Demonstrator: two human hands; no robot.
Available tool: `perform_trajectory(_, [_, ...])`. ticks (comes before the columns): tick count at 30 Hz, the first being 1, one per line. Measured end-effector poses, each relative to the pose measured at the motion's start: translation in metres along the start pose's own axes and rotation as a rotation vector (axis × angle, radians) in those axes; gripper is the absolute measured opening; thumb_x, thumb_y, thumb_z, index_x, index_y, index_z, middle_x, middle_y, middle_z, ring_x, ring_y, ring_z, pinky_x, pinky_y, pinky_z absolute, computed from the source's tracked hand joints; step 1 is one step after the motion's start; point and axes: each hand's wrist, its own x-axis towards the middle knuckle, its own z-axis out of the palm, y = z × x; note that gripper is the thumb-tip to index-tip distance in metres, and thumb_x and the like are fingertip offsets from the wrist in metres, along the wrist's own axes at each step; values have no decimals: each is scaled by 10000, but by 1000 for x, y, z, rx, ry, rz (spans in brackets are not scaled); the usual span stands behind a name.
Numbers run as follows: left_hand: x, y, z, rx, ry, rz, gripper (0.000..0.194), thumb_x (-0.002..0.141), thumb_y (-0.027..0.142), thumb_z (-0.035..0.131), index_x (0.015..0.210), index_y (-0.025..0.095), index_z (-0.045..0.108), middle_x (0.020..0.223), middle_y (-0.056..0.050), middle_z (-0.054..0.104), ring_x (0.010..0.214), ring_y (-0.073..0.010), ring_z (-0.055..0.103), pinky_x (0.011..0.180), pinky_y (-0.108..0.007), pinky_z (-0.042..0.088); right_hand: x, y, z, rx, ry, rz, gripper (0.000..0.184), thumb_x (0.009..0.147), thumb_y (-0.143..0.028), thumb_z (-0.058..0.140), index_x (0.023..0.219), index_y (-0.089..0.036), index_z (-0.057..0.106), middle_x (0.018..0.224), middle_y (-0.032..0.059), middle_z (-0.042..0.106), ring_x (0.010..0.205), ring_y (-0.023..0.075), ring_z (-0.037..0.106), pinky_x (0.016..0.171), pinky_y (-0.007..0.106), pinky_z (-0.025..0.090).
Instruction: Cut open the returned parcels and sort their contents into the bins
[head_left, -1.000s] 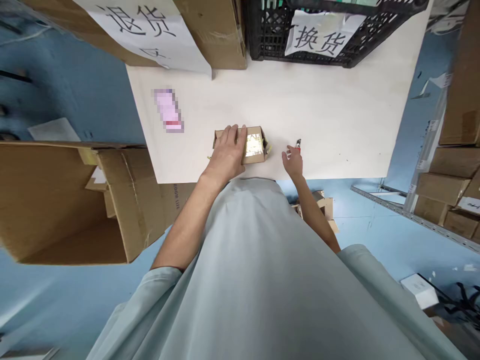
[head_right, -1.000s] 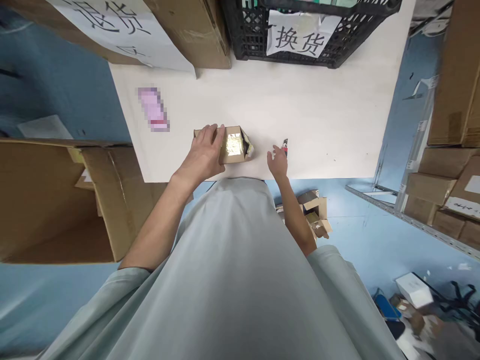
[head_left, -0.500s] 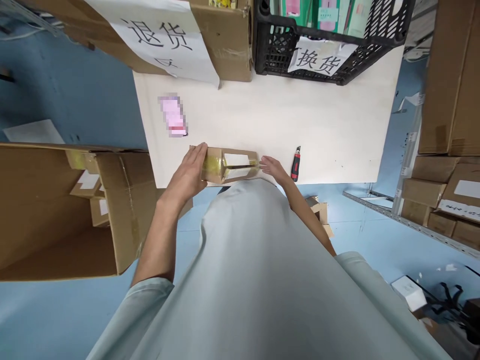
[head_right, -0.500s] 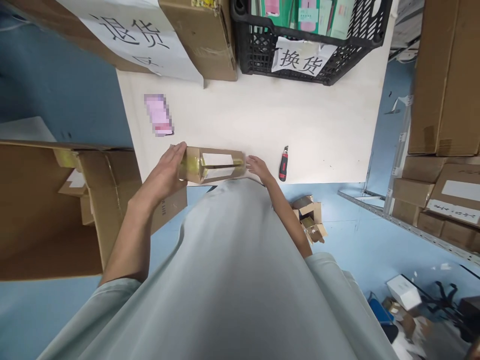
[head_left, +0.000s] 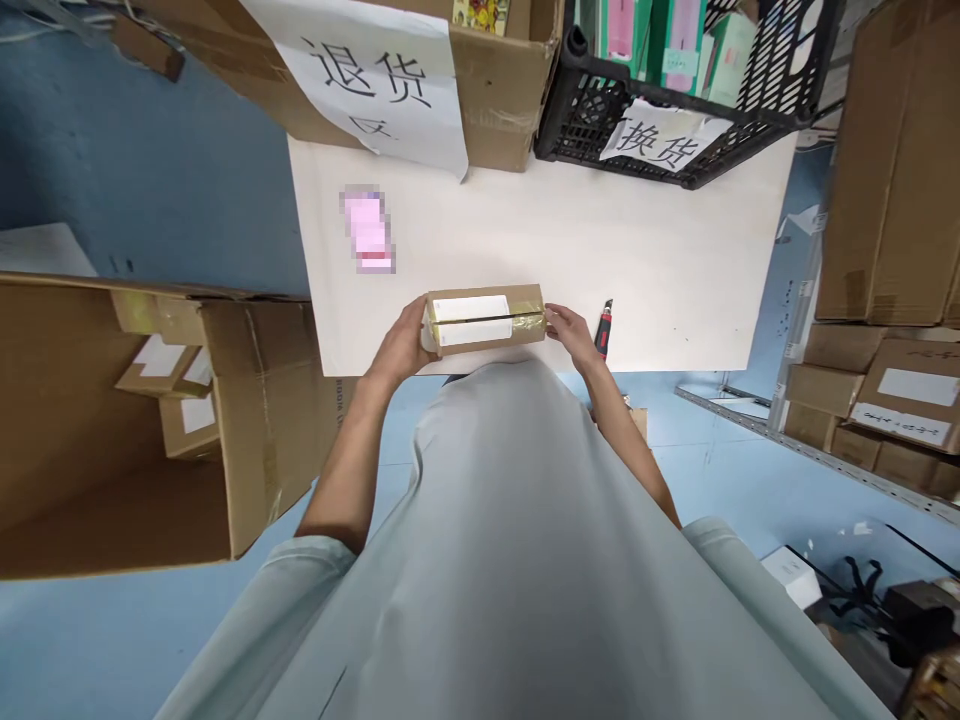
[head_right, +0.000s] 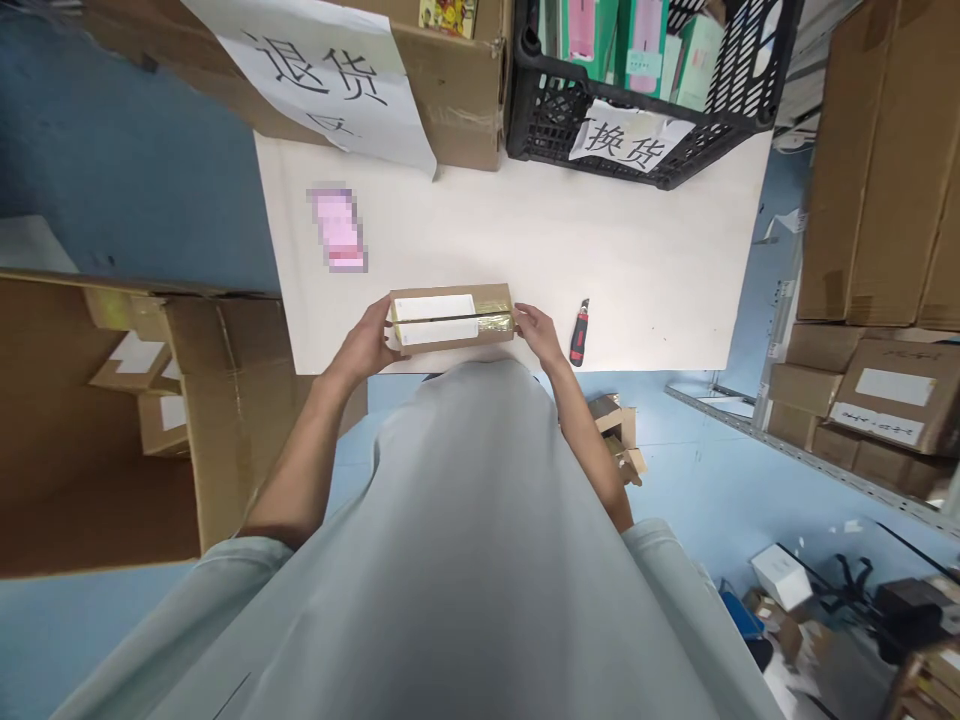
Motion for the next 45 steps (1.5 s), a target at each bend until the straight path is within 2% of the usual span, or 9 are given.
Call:
perform_trajectory(4, [33,7,31,38,-127,-23,1337,660,268,1005,1818,290,336,1605,-159,562,1169,-339,730,1066,-502,631,-2,-2,-27,-122,110,-48,686,888,-761,768,1314,-225,799,1283,122,840,1152,297,796,1117,508,637])
perform_trajectory(8, [47,19,41,-22,-121,-40,1214,716,336,1010,1778,288,423,1357,-106,672,1010,-290,732,1011,-487,636,-9,-1,-37,-155,138,-64,698,908,-768,738,1335,-219,783,1344,145,819,1109,302,823,1095,526,655])
perform_trajectory(13, [24,37,29,-202,-18,-41,1069,754,336,981,1707,265,502,1497,-134,639,1160,-284,721,988,-446,660,-14,-6,-37,-159,137,-108,657,952,-727,718,1355,-211,769,1328,141,825,1104,297,833,1115,521,650])
perform_trajectory(17, [2,58,20,-241,54,-56,713,826,368,933,1479,241,675,1517,-139,649,1266,-313,716,997,-456,672,-15,-14,-38,-167,125,-112,557,1008,-660,692,1321,-206,774,1398,136,800,1110,279,827,1110,490,643])
perform_trajectory(22, [-10,77,21,-285,132,-151,343,1015,503,751,1205,222,704,1371,-125,751,1229,-305,757,957,-411,658,-17,-27,-39,-285,98,-142,526,1042,-598,685,1390,-214,769,1374,133,803,1089,273,797,1109,480,627])
perform_trajectory(26, [-21,80,23,-270,148,-165,353,1098,569,592,1064,235,699,1395,-127,747,1245,-294,749,960,-403,651,-17,-41,-41,-454,36,-206,645,982,-528,784,1576,-292,695,1562,122,697,993,253,790,1076,494,652])
perform_trajectory(36, [-45,74,44,-392,159,-353,227,922,430,737,991,215,713,1247,-115,797,1099,-289,784,978,-434,638,0,-68,-44,-937,-204,-434,626,990,-314,782,1603,-283,658,1609,133,617,1210,357,738,1093,569,643])
perform_trajectory(40, [-46,67,46,-541,170,-418,326,799,400,820,1037,213,699,1146,-86,805,1111,-293,781,1017,-448,641,-6,-69,-41,-1081,-241,-510,671,993,-313,783,1639,-285,603,1628,166,578,1365,414,655,1108,572,633])
perform_trajectory(45, [-49,54,47,-602,133,-409,548,686,326,879,1189,209,695,1330,-116,746,1133,-280,767,1030,-469,654,-5,-72,-50,-960,-264,-509,498,1040,-381,735,1517,-246,688,1505,160,695,1354,384,676,1132,554,611])
